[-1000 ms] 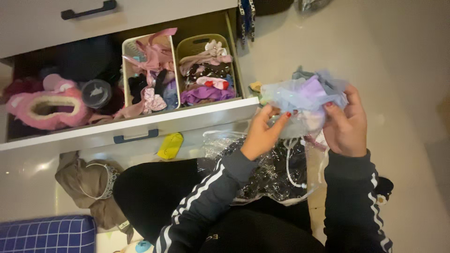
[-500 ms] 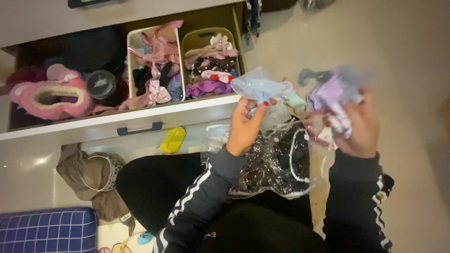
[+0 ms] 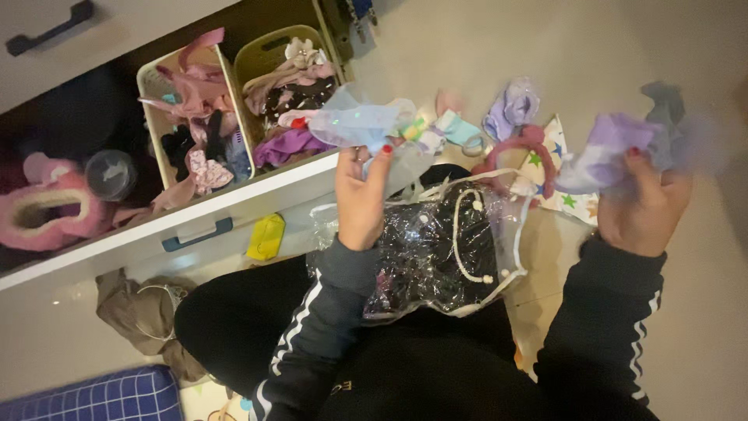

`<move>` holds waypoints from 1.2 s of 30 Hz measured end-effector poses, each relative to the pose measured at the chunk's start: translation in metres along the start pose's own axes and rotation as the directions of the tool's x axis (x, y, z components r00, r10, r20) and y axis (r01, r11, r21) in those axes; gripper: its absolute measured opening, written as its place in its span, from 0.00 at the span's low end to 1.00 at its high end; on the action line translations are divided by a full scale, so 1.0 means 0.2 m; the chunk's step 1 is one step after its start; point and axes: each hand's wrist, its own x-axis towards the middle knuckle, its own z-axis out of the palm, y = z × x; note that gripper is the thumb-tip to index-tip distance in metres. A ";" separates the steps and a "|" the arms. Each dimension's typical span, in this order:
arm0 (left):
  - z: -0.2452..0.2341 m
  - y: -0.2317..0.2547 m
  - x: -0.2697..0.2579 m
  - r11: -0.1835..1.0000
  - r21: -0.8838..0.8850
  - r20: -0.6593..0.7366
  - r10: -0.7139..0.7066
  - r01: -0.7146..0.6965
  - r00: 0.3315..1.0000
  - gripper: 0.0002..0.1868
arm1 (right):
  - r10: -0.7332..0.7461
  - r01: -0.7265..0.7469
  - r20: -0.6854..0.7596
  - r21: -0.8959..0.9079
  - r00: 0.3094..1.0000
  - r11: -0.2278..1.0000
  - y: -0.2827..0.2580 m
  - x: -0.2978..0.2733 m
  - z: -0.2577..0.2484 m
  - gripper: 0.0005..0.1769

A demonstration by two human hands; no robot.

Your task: The person organizes a drawer by taking items out of a plastic bag and placing them into different compartments, including socks, hair accessories, and small containers.

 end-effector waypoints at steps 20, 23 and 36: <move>0.16 -0.24 0.14 0.956 0.157 0.262 -0.282 0.248 0.923 0.13 | 0.218 -0.213 -0.008 0.181 0.976 0.960 0.28 0.12 0.36 0.20; 0.15 -0.25 0.13 0.941 0.202 0.385 -0.332 0.273 0.861 0.23 | 0.258 -0.269 0.080 0.189 0.963 0.945 0.36 0.12 0.46 0.28; -0.19 -0.34 0.27 0.612 -0.559 0.330 -0.456 0.560 0.827 0.16 | 0.371 0.093 0.090 -0.996 0.924 0.009 0.86 0.41 -0.28 0.27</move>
